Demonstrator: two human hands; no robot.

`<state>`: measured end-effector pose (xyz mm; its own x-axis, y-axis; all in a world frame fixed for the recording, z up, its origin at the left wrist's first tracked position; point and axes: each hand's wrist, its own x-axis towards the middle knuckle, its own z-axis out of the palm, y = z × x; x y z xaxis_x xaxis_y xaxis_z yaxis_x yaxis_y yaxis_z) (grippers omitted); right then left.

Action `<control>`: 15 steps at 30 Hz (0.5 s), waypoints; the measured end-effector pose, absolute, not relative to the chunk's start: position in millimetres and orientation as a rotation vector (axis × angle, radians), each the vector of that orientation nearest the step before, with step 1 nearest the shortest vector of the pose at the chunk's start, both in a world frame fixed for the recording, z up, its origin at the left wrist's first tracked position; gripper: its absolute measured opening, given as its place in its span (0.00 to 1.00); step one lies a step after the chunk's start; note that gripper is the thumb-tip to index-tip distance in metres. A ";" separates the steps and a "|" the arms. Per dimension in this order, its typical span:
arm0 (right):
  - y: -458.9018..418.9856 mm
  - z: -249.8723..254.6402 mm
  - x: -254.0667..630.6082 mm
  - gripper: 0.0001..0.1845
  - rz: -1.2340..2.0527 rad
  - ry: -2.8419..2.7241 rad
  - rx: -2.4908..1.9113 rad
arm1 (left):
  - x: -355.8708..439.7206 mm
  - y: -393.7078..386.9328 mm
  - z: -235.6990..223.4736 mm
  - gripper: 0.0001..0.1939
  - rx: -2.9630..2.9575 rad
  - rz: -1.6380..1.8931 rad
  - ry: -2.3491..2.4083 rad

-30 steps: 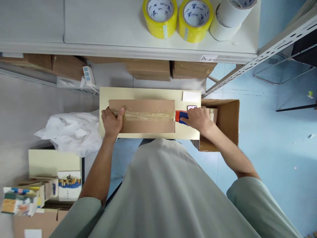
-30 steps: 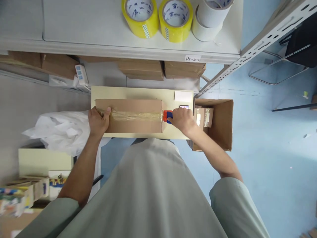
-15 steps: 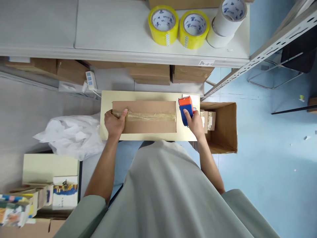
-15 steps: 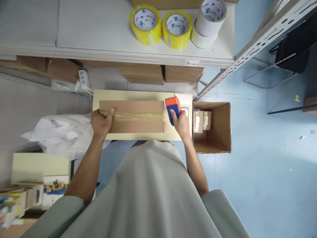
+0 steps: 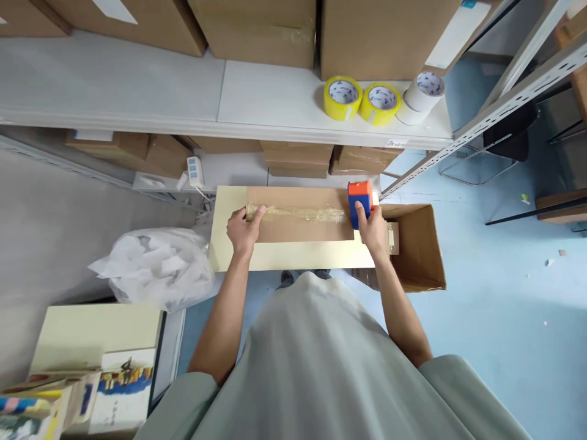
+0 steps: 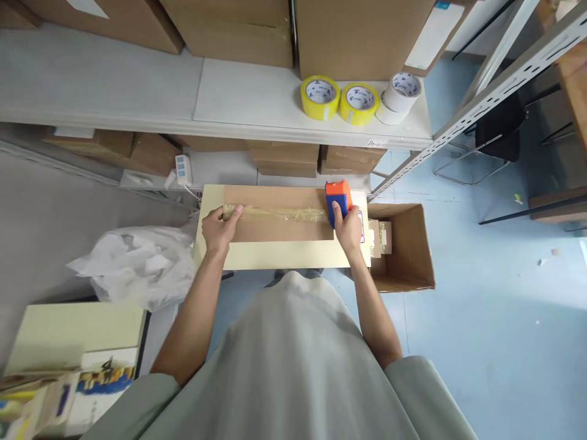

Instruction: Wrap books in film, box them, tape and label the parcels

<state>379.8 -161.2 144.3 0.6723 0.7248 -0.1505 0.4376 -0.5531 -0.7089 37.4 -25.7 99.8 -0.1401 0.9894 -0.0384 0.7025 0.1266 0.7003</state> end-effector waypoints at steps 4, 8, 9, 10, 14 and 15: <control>-164.3 131.1 353.1 0.33 0.460 -0.827 -2.041 | 13.9 -20.3 106.9 0.22 1.590 1.038 1.648; -175.1 91.1 319.8 0.34 0.460 -0.684 -1.891 | -17.3 -39.2 83.9 0.21 1.558 0.982 1.560; -179.3 80.1 310.8 0.34 0.466 -0.647 -1.879 | -24.9 -46.6 74.6 0.20 1.560 0.944 1.609; -184.2 69.6 301.8 0.35 0.470 -0.613 -1.878 | -32.1 -54.5 64.9 0.19 1.557 0.912 1.664; -208.0 37.2 269.7 0.38 0.452 -0.519 -1.950 | -56.1 -85.9 31.4 0.16 1.501 0.867 1.781; -214.6 31.6 263.5 0.38 0.441 -0.504 -1.986 | -60.5 -92.5 25.2 0.15 1.495 0.851 1.790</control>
